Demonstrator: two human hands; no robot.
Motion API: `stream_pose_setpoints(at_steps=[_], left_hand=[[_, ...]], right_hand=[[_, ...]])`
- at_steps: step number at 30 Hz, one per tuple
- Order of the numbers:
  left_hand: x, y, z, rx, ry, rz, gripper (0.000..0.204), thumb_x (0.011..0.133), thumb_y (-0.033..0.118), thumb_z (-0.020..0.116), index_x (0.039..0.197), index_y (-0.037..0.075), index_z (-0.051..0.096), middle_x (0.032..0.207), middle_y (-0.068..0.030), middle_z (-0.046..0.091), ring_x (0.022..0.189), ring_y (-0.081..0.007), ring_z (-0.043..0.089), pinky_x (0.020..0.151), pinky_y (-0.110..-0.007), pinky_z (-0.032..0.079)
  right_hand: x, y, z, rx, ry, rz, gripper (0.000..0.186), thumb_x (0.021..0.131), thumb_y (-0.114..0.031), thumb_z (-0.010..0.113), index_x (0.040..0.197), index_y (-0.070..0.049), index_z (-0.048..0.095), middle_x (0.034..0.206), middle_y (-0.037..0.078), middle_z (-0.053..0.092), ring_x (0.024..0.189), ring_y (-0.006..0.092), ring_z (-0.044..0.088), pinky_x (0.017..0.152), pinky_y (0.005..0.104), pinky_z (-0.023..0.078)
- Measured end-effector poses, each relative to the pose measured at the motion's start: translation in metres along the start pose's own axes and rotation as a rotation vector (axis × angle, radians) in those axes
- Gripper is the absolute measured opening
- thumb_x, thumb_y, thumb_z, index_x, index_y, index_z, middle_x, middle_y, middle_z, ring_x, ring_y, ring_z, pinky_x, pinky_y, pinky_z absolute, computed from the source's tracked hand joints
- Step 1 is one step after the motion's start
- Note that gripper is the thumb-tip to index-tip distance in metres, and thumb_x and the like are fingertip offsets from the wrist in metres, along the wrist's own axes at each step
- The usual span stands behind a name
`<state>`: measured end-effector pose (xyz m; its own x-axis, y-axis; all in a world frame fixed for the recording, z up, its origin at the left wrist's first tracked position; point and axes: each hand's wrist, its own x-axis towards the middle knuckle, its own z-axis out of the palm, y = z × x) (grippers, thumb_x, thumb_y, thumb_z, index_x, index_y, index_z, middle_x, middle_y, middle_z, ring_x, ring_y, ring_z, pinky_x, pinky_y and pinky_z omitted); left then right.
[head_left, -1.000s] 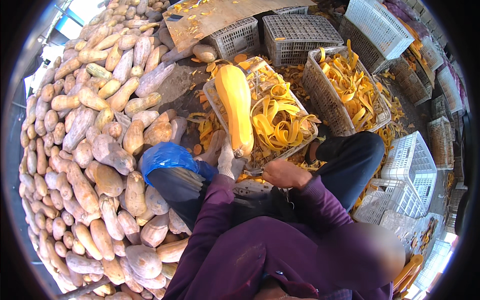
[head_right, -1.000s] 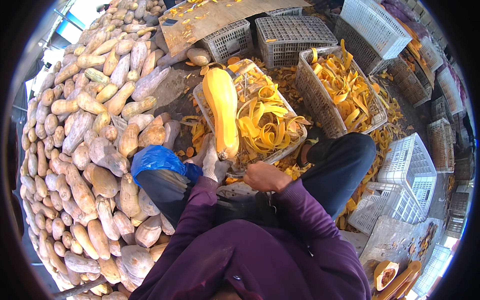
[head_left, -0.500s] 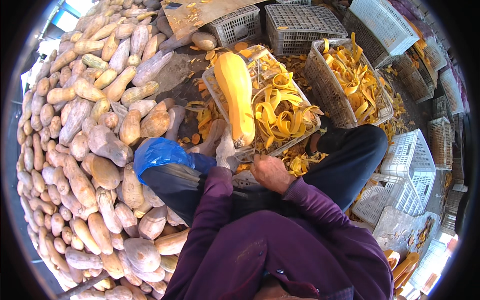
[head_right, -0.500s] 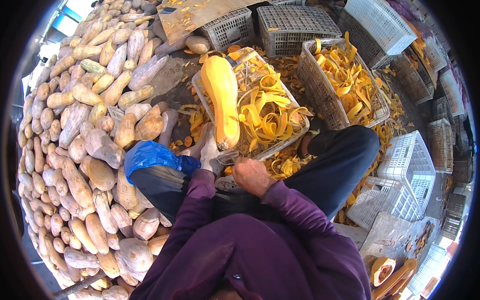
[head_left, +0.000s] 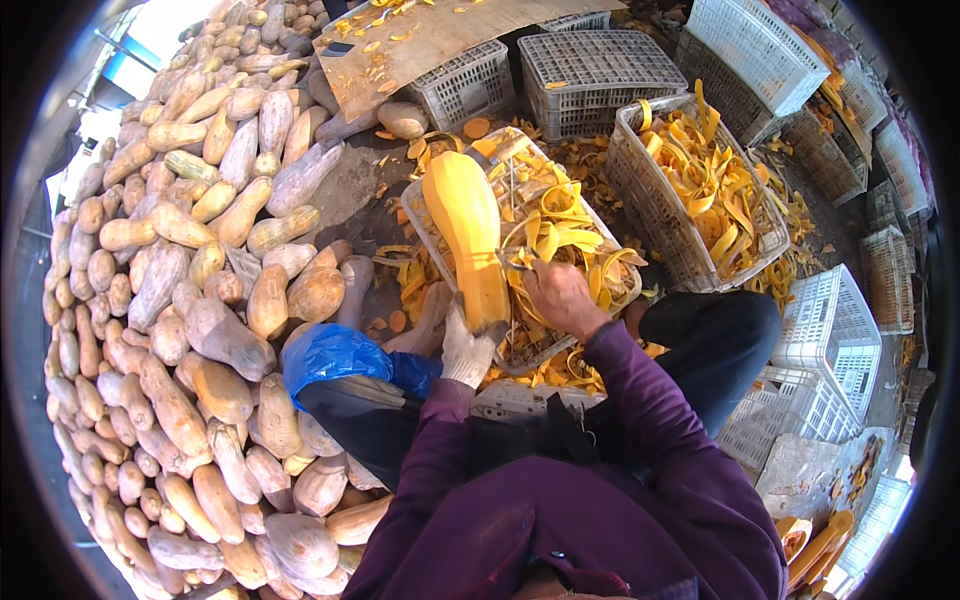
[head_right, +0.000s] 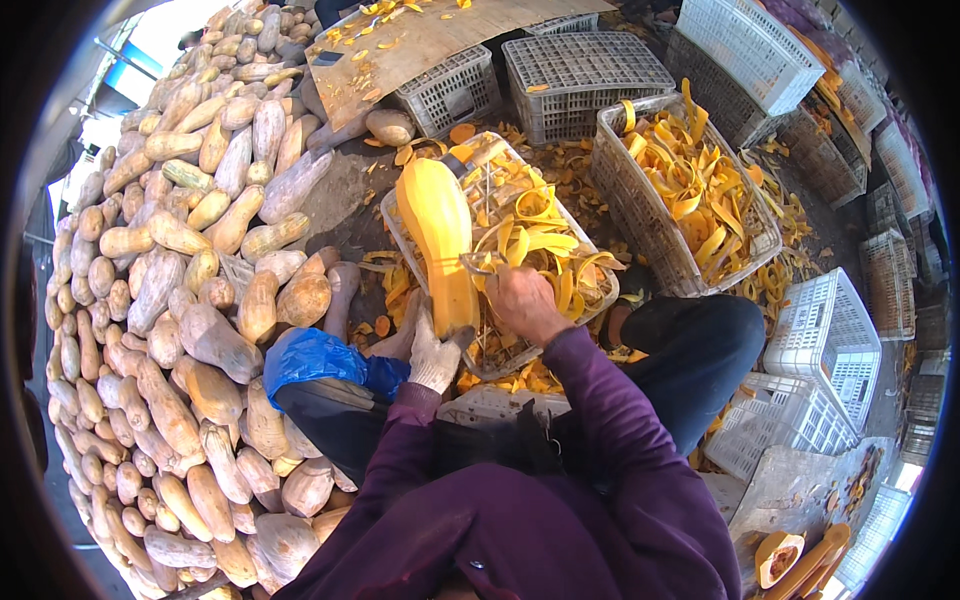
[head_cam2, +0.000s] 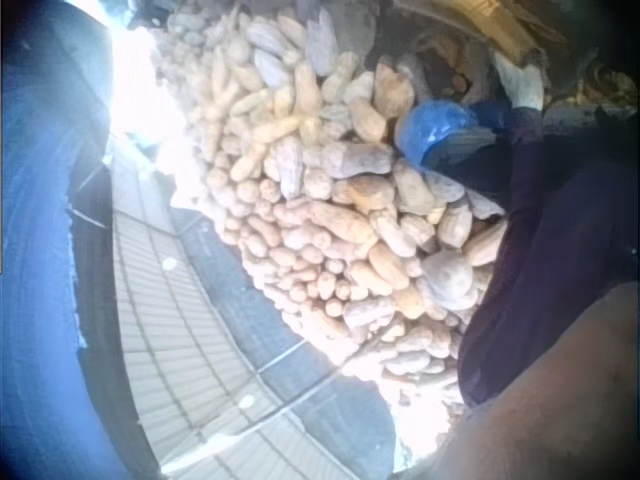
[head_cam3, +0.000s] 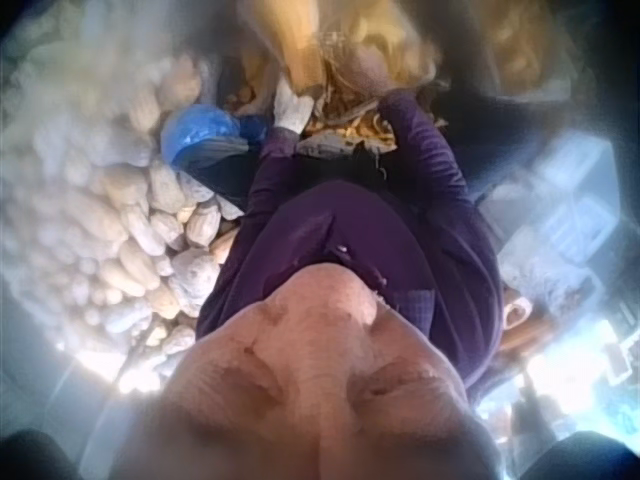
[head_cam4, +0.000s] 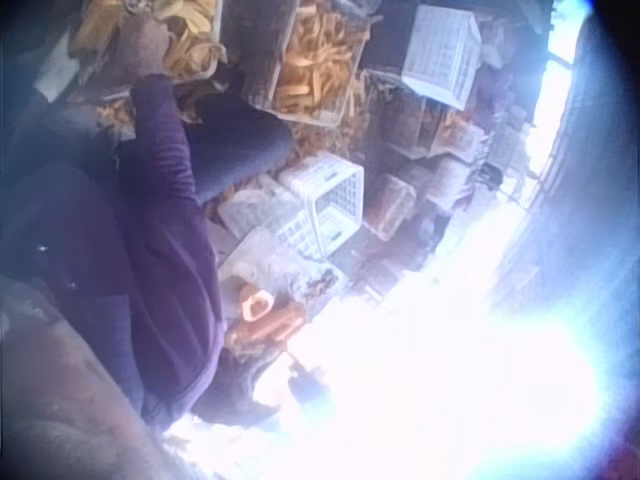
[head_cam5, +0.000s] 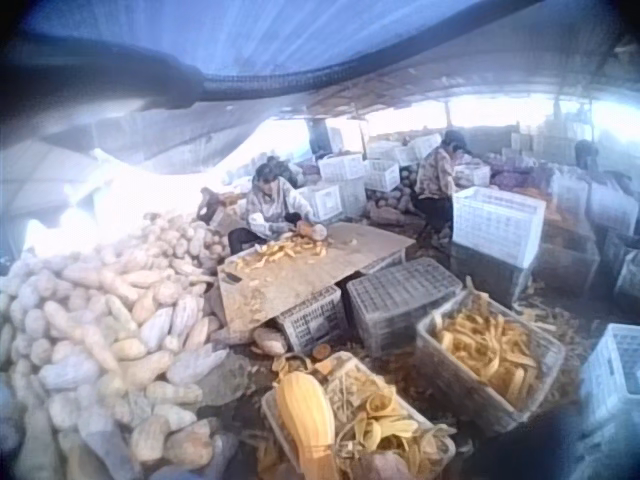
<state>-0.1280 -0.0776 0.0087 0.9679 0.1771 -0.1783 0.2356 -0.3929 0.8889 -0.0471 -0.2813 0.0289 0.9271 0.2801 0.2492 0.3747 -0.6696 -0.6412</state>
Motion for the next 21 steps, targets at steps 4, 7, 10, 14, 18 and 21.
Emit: stream_pose_setpoints(at_steps=[4,7,10,14,18,21], left_hand=[[0.006,0.000,0.005,-0.058,-0.011,0.018,0.084,0.081,0.009,0.086,0.152,0.000,0.043,0.142,-0.0220,0.056,0.131,-0.0347,0.059,0.110,-0.042,0.050],[0.007,-0.016,0.011,-0.006,0.027,0.099,0.079,0.082,0.003,0.083,0.151,0.000,0.043,0.136,-0.0184,0.058,0.123,-0.0290,0.062,0.102,-0.038,0.055],[0.006,-0.018,0.014,0.043,0.044,0.149,0.078,0.083,0.001,0.081,0.151,0.000,0.043,0.135,-0.0168,0.058,0.121,-0.0266,0.064,0.099,-0.037,0.056],[0.006,-0.022,0.011,0.063,0.055,0.138,0.080,0.084,0.004,0.083,0.152,0.000,0.042,0.139,-0.0173,0.057,0.124,-0.0276,0.063,0.102,-0.038,0.055],[0.006,-0.029,0.013,0.077,0.067,0.135,0.081,0.084,0.006,0.084,0.153,0.000,0.041,0.142,-0.0179,0.056,0.126,-0.0286,0.062,0.104,-0.039,0.055],[0.008,-0.034,0.014,0.101,0.079,0.130,0.083,0.084,0.007,0.085,0.153,0.000,0.040,0.145,-0.0183,0.055,0.128,-0.0294,0.062,0.106,-0.040,0.054]], right_hand=[[0.076,0.021,0.018,-0.132,-0.040,-0.166,0.021,0.101,-0.019,0.060,0.093,0.001,0.062,0.068,0.019,0.063,0.059,0.0377,0.064,0.055,0.0488,0.050],[0.136,0.009,0.016,-0.282,-0.021,-0.267,0.022,0.092,-0.012,0.059,0.078,0.001,0.069,0.078,0.021,0.068,0.072,0.0361,0.072,0.062,0.0474,0.058],[0.174,0.011,0.020,-0.295,-0.144,-0.161,0.025,0.094,-0.016,0.057,0.080,0.000,0.071,0.082,0.023,0.071,0.077,0.0382,0.073,0.067,0.0492,0.059],[0.160,0.008,0.027,-0.289,-0.131,-0.199,0.025,0.094,-0.016,0.057,0.079,-0.001,0.071,0.082,0.023,0.072,0.079,0.0377,0.074,0.069,0.0490,0.059],[0.104,0.009,0.046,-0.381,-0.092,-0.300,0.020,0.090,-0.014,0.061,0.076,-0.003,0.071,0.078,0.017,0.070,0.075,0.0340,0.073,0.064,0.0445,0.059],[0.063,0.003,0.046,-0.418,-0.244,-0.327,0.019,0.089,-0.013,0.062,0.077,-0.003,0.072,0.078,0.017,0.071,0.074,0.0345,0.073,0.064,0.0444,0.059]])
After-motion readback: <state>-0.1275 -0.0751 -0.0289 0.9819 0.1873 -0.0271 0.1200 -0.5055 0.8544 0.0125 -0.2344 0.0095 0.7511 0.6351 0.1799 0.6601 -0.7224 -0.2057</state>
